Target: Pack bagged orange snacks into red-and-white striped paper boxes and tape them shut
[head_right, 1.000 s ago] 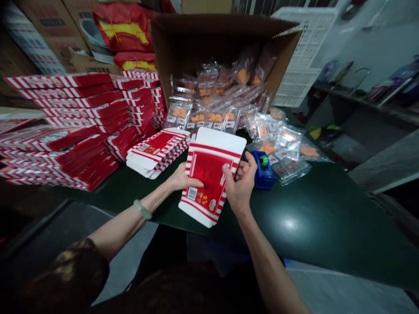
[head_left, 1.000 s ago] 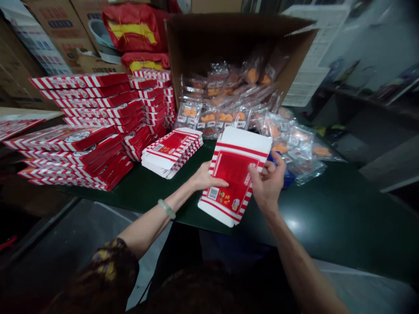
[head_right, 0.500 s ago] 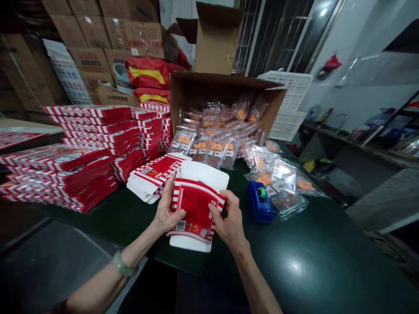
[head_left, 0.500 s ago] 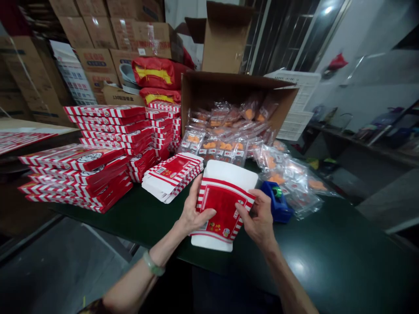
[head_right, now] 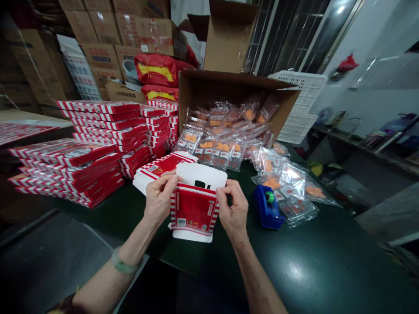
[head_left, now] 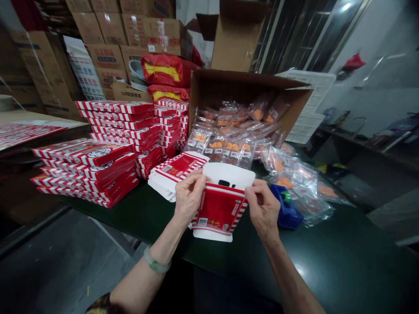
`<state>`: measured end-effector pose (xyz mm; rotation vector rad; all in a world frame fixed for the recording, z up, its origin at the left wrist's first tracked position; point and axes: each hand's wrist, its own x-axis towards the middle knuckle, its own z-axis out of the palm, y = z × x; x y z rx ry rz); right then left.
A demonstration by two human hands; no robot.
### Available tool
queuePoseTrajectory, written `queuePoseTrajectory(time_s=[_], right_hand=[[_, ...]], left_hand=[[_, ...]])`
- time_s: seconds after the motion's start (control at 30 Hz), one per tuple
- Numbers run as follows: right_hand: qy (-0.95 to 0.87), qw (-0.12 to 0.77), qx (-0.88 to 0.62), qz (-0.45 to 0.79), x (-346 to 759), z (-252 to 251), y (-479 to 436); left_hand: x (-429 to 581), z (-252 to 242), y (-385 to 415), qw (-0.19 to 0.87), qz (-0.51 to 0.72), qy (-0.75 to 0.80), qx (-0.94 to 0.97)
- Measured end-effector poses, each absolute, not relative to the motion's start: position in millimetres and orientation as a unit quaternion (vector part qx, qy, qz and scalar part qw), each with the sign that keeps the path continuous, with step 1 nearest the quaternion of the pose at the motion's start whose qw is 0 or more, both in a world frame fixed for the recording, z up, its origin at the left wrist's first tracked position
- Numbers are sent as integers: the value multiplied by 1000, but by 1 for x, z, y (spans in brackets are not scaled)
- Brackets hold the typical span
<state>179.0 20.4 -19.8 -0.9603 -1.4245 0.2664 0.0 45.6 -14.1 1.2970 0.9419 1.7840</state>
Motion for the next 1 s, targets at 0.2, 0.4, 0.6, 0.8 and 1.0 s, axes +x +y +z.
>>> queuePoseTrajectory(time_s=[0.2, 0.4, 0.6, 0.8, 1.0], right_hand=[[-577, 599, -405, 379, 180, 4, 15], [-682, 579, -428, 130, 190, 2, 7], [-770, 471, -430, -32, 199, -4, -2], [-699, 499, -483, 171, 195, 21, 4], [-662, 486, -491, 291, 193, 30, 5]], left_hand=[[-2, -1, 50, 561, 644, 294, 430], [-1, 1, 46, 511, 660, 294, 466], [7, -10, 35, 414, 728, 267, 476], [9, -12, 32, 380, 729, 251, 512], [6, -11, 31, 442, 692, 276, 500]])
